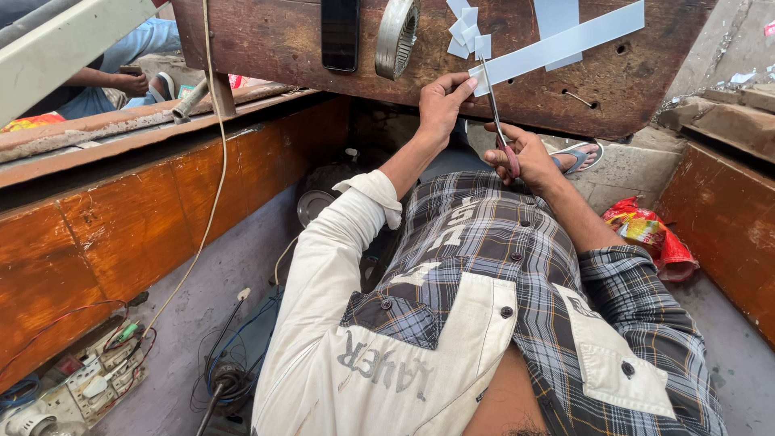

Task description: The person cuts a strip of white insulation tape into small rectangular pieces using scissors. They then insert the pieces into the slots of a cylindrical metal stator component.

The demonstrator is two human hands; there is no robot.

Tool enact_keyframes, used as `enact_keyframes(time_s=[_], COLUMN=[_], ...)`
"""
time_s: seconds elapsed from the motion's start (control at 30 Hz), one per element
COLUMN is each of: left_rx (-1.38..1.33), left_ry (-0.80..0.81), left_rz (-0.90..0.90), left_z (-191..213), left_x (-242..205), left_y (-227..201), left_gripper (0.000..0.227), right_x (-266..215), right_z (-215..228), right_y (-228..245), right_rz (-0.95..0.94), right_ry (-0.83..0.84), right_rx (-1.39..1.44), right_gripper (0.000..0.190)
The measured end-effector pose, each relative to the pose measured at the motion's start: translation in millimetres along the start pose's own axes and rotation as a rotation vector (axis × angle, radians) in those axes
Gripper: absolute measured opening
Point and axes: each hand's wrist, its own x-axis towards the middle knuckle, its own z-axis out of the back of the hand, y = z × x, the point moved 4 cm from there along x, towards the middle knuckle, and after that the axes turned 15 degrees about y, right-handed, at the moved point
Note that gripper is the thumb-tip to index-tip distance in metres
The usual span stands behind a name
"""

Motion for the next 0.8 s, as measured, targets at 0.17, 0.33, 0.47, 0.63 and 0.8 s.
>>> enact_keyframes(time_s=[0.17, 0.33, 0.47, 0.63, 0.8], left_rx=[0.004, -0.024, -0.072, -0.153, -0.085], left_ry=[-0.01, -0.008, 0.032, 0.063, 0.262], left_rz=[0.018, 0.03, 0.069, 0.083, 0.158], left_z=[-1.9, -1.5, -8.5, -12.8, -16.9], left_x=[0.0, 1.8, -1.6, -6.5, -19.6], left_y=[-2.0, 0.3, 7.4, 12.4, 12.0], left_gripper=[0.021, 0.022, 0.022, 0.02, 0.016], right_x=[-0.8, -4.9, -3.3, -2.7, -0.4], right_z=[1.4, -0.3, 2.5, 5.8, 10.3], right_y=[1.5, 5.3, 14.7, 25.2, 21.7], right_rz=[0.02, 0.028, 0.02, 0.052, 0.24], right_ry=[0.015, 0.025, 0.021, 0.043, -0.085], right_rx=[-0.008, 0.006, 0.06, -0.018, 0.078], right_gripper=[0.085, 0.085, 0.081, 0.078, 0.07])
